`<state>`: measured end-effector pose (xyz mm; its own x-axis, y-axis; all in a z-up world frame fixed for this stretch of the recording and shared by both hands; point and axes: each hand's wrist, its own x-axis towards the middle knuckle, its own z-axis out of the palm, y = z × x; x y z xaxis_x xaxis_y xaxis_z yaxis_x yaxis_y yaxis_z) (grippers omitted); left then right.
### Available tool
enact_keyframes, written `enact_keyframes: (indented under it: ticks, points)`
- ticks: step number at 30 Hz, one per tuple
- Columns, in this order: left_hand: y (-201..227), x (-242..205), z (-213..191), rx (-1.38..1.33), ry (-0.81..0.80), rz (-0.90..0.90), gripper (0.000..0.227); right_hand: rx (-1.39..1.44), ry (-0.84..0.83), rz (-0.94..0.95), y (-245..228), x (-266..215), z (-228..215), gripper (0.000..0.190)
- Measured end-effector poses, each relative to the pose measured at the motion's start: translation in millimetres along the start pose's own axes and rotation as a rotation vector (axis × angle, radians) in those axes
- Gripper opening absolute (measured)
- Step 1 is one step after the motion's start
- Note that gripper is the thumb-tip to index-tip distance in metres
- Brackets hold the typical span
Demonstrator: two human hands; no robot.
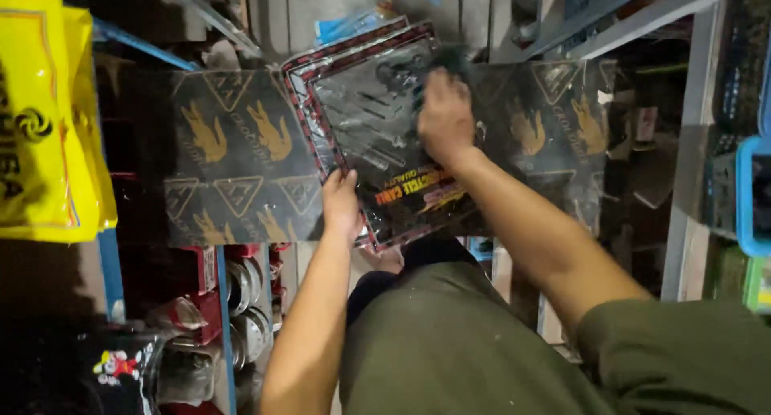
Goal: The person wipes the surface of several packaged motorcycle cables using a blue cloth. They handle the items one at a time, turning them over to clean different sides before placing them back on the shelf.
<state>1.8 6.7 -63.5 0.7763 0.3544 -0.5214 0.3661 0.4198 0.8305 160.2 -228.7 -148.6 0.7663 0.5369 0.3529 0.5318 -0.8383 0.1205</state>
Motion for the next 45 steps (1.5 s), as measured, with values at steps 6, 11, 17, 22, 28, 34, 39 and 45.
enact_keyframes:
  ticks: [6, 11, 17, 22, 28, 34, 39, 45]
  points:
    - [3, -3, 13, 0.139, -0.022, -0.003, 0.035, 0.370, 0.022, -0.059, -147, -59, -148, 0.055]
    - [-11, 5, 3, -0.062, -0.049, 0.089, 0.036, 0.044, 0.098, -0.171, -71, -127, -165, 0.041]
    - [44, -50, -27, -0.072, -0.171, 0.272, 0.028, 0.317, 0.082, 0.173, -16, -111, -188, 0.041]
    - [124, -126, -56, -0.334, -0.194, 0.291, 0.029, 0.283, -0.087, 0.505, -54, -61, -269, 0.063]
    - [158, -223, -88, -0.591, -0.007, 0.328, 0.030, 1.300, -0.368, 0.463, -116, -21, -300, 0.058]
    - [134, -345, -108, -0.485, 0.581, 0.123, 0.046, 1.534, -0.548, 0.219, -149, 18, -351, 0.038]
    - [134, -424, -120, -0.234, 0.843, 0.197, 0.034, 1.478, -0.660, 0.018, -218, 46, -403, 0.035]
    - [188, -448, -170, -0.399, 1.069, 0.426, 0.054, 1.345, -0.718, -0.326, -331, 100, -415, 0.054]
